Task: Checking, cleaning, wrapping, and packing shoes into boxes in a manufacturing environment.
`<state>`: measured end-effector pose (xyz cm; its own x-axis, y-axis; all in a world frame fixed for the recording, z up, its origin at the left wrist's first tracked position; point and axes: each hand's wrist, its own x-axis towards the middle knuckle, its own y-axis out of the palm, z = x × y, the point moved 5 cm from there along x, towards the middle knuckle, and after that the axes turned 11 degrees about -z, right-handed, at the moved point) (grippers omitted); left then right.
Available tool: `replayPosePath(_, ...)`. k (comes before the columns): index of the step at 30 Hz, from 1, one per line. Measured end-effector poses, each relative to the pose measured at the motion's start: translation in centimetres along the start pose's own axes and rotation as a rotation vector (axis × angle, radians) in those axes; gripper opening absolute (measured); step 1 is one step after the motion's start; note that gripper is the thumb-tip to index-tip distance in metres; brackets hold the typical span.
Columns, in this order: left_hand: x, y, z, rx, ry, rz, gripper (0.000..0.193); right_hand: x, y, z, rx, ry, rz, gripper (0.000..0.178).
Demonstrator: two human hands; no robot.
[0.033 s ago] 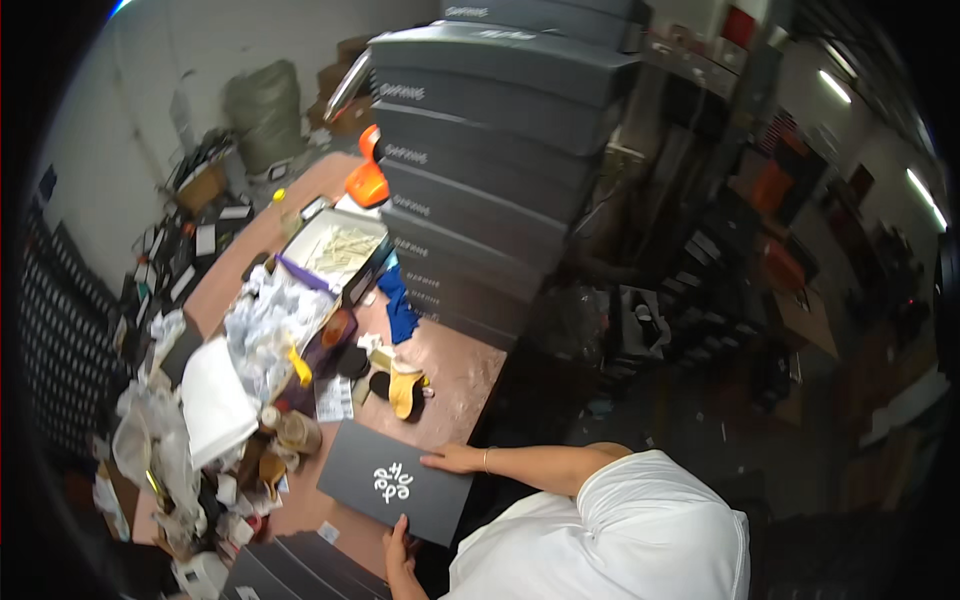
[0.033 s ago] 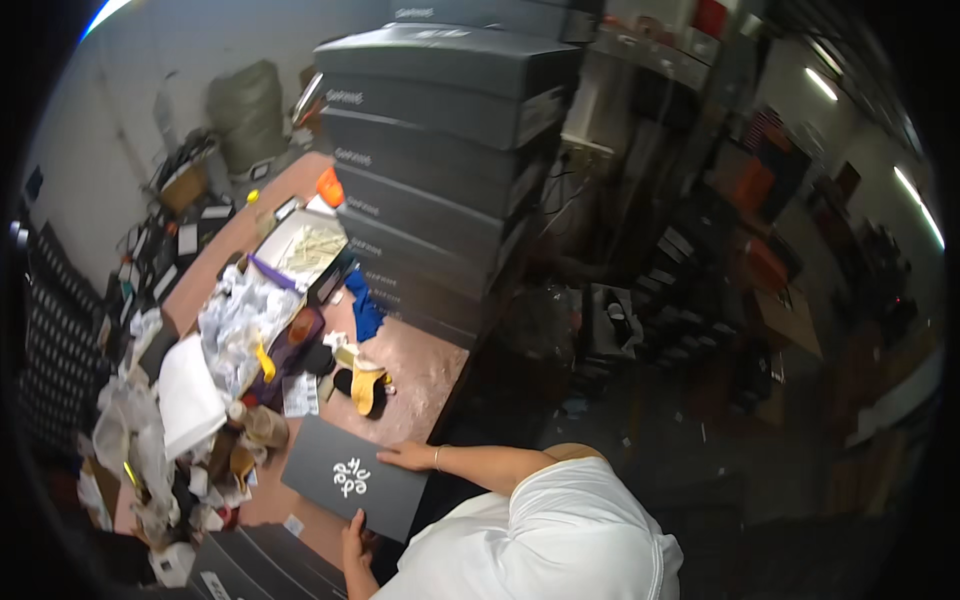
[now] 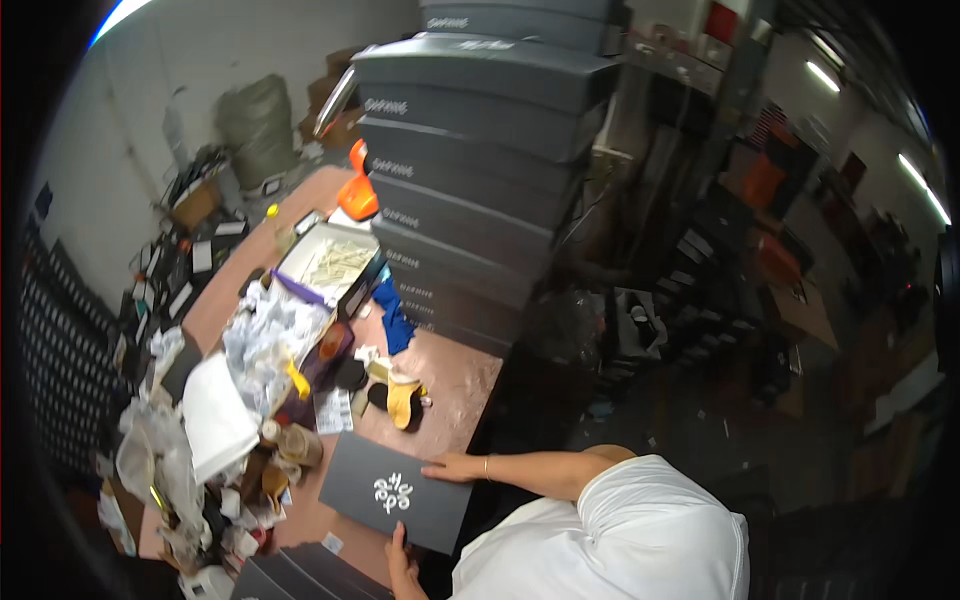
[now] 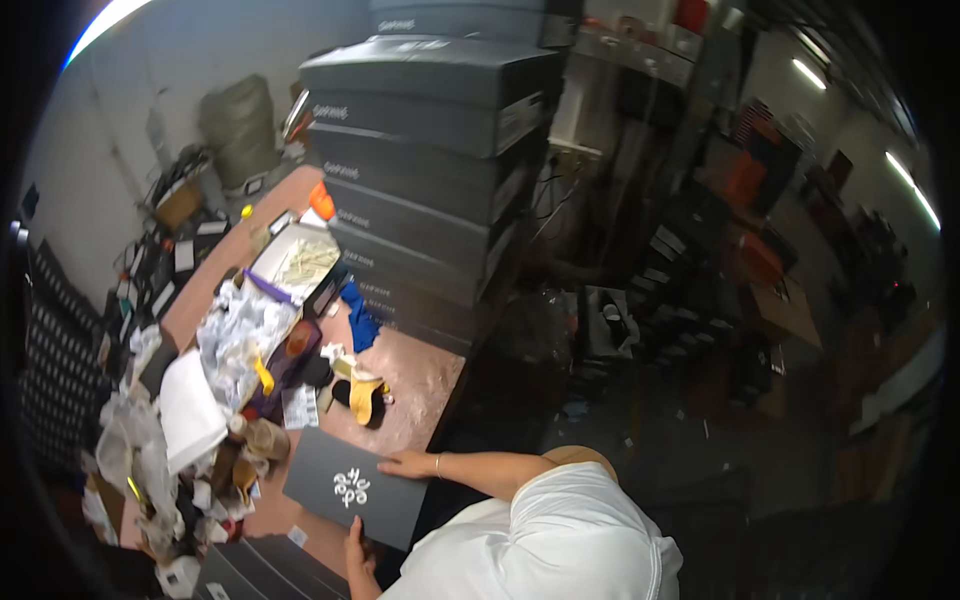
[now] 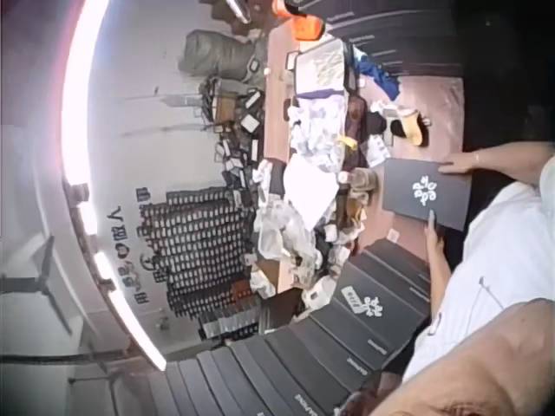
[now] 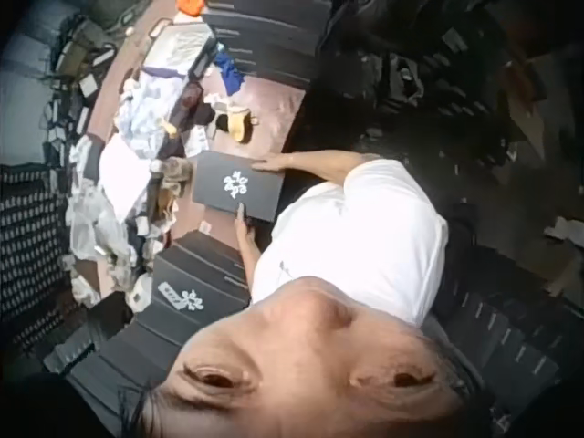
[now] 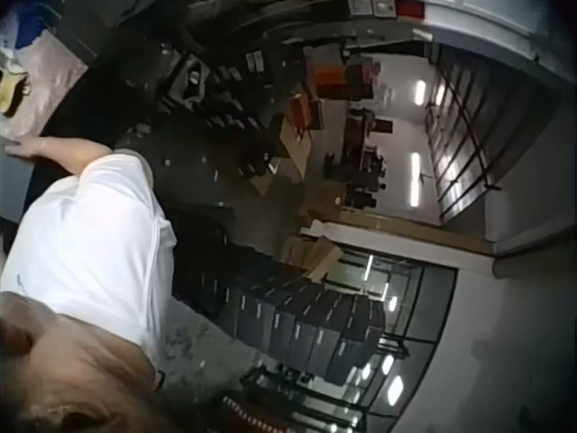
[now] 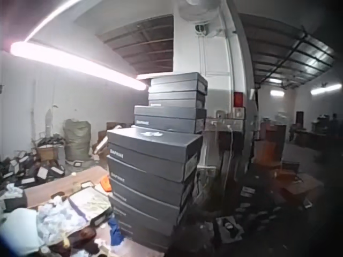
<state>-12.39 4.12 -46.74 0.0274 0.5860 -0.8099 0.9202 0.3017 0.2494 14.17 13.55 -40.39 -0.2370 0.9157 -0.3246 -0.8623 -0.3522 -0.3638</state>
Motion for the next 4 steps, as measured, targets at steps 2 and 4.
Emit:
replayPosePath(2,0.6,0.1,-0.6,-0.177,0.073,0.009,0.07,-1.0,0.8,0.2,-0.028,-0.049,-0.063,0.088)
replayPosePath(4,-0.5,0.5,-0.9,-0.261,0.108,0.02,0.07,-2.8,0.7,3.9,-0.038,-0.089,0.031,0.091)
